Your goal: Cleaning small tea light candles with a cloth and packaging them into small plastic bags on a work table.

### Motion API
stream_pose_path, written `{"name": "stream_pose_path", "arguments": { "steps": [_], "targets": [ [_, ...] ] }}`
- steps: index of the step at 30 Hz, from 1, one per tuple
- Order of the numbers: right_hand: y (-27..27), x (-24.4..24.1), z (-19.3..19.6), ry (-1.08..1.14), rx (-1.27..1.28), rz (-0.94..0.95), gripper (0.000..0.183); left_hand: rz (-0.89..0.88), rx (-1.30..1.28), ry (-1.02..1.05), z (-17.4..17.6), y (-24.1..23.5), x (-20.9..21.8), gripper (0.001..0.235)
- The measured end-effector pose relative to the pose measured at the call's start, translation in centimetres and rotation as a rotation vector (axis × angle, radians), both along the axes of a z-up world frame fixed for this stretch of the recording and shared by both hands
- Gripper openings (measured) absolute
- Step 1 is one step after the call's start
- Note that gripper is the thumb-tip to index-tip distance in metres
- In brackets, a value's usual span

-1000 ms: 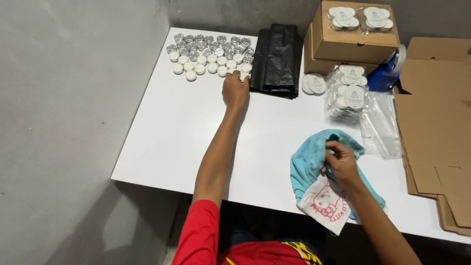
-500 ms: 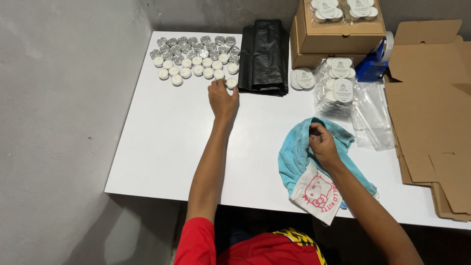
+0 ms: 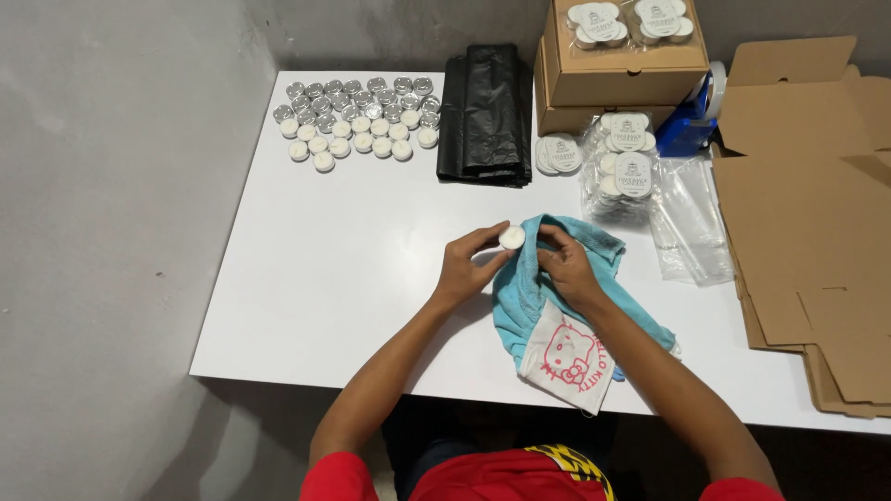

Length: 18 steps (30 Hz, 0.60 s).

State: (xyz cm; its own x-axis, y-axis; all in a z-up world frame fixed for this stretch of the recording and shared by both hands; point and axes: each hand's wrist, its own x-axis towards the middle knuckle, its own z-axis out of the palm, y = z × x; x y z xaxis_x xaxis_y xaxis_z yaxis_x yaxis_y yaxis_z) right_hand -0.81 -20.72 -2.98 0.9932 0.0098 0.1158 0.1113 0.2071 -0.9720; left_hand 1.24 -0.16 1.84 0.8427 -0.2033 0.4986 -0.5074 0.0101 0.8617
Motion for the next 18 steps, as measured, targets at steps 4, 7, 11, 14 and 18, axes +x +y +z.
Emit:
{"name": "stream_pose_path", "arguments": {
  "steps": [4, 7, 11, 14, 18],
  "targets": [
    [-0.3, 0.2, 0.2, 0.02, -0.117, 0.029, 0.037, -0.016, 0.021, -0.006, -0.1, 0.0, -0.4, 0.042],
    [-0.8, 0.5, -1.7, 0.01, -0.143, 0.009, 0.034, -0.009, 0.005, 0.018, -0.3, -0.1, -0.7, 0.041],
    [-1.7, 0.9, -3.6, -0.008, -0.099, -0.028, 0.018, -0.006, -0.028, 0.031, -0.3, -0.3, -1.2, 0.041],
    [-0.9, 0.0, -0.6, -0.045, -0.117, 0.007, 0.017, -0.001, -0.056, 0.005, -0.2, -0.4, -1.4, 0.041],
    [0.0, -0.8, 1.0, -0.047, -0.121, 0.041, 0.017, -0.006, -0.061, -0.019, -0.6, -0.2, -1.6, 0.04]
  ]
}}
